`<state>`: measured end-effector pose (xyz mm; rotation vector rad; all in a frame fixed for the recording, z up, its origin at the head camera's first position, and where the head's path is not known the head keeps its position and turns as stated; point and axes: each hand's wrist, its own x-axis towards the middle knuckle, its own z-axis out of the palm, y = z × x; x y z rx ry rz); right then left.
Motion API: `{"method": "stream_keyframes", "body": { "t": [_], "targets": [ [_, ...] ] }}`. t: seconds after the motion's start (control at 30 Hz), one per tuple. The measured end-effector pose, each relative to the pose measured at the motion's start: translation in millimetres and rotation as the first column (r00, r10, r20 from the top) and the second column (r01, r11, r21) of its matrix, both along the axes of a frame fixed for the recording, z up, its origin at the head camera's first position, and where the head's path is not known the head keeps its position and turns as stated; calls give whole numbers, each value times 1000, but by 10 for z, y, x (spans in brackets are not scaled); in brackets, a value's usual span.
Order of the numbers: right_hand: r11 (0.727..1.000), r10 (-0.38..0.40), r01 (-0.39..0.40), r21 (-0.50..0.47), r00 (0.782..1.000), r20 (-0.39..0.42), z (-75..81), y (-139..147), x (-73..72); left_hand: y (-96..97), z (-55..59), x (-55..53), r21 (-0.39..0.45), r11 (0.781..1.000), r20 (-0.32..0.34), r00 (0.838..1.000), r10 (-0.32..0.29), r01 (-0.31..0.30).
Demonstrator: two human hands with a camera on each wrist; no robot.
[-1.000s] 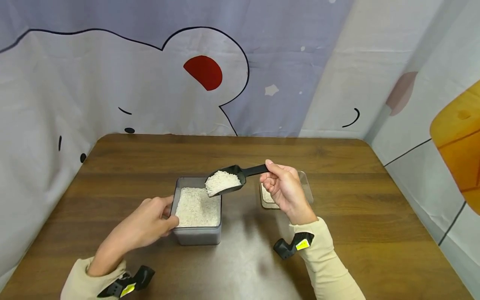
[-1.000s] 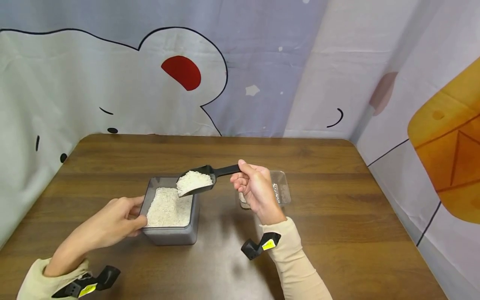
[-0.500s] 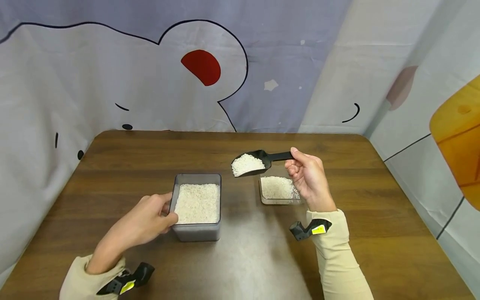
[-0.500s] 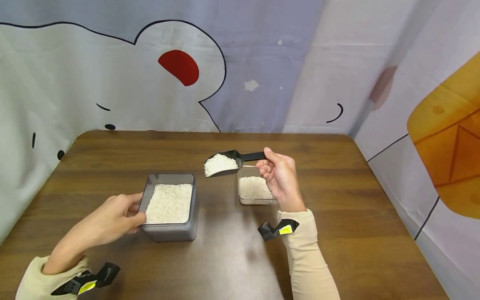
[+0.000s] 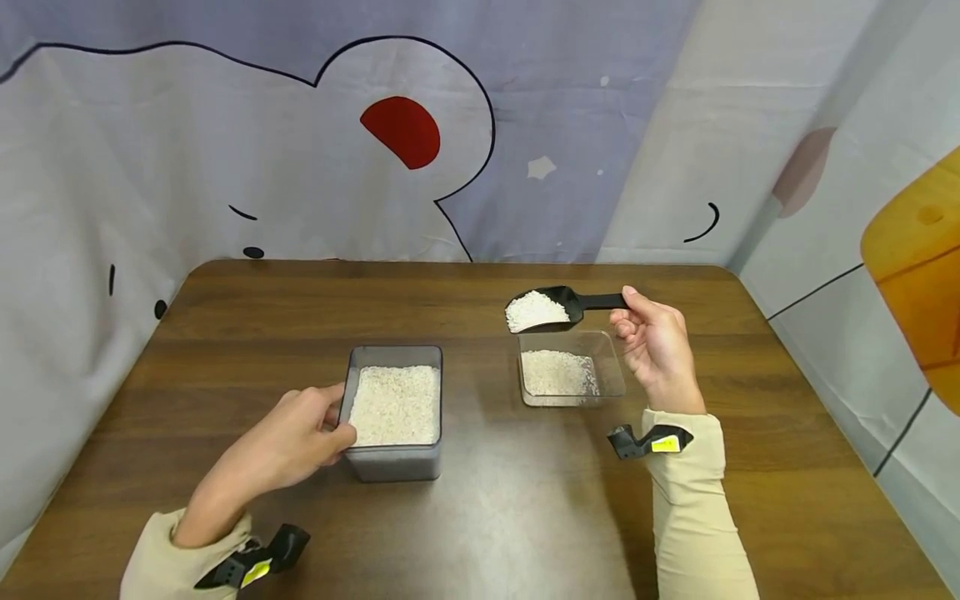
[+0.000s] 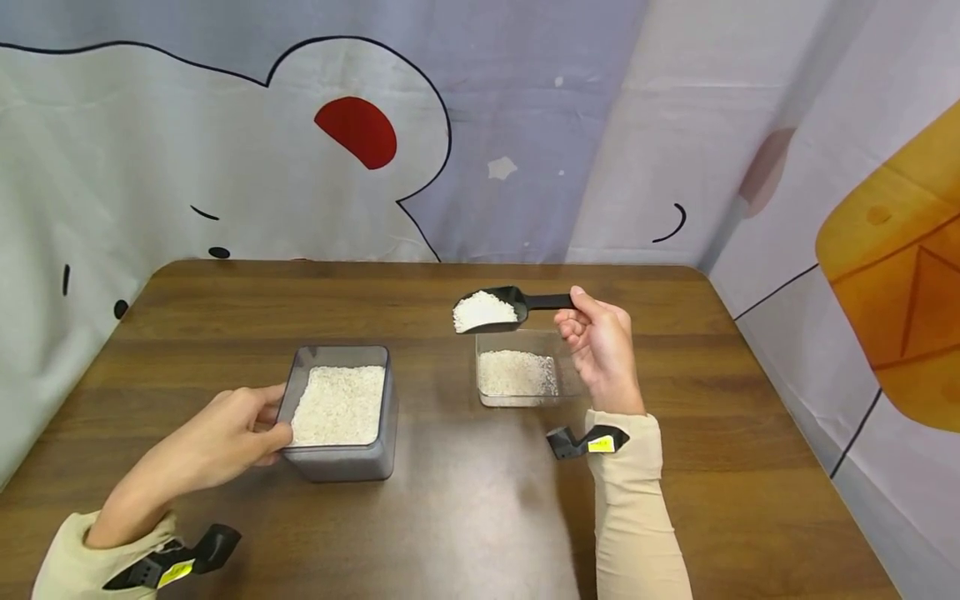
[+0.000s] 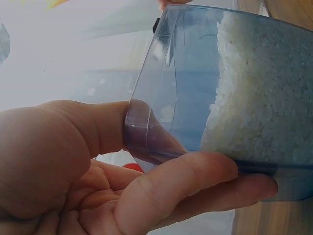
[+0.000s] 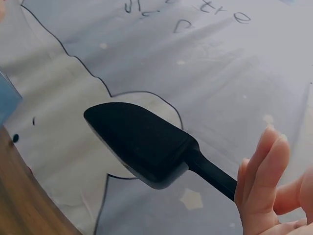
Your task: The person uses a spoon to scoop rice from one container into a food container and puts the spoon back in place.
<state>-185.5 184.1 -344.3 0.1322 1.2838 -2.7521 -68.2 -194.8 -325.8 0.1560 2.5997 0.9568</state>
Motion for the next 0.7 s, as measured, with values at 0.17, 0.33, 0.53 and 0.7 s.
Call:
{"method": "stream_keyframes", "body": {
  "t": [0.17,0.33,0.53,0.7],
  "targets": [
    [1000,-23,24,13,1000,-5,-32,120,-30,0,-10,-3,7,1000,10,1000,6,-6],
    [1000,-26,26,10,1000,-7,-64,224,-58,0,-16,-4,21,1000,14,1000,9,-9],
    [999,-38,38,21,999,9,-114,378,-86,-6,-20,-4,31,1000,17,1000,5,-5],
    [998,-36,36,53,999,5,-154,513,-93,-9,-21,-8,50,999,16,1000,-1,1]
  ]
}}
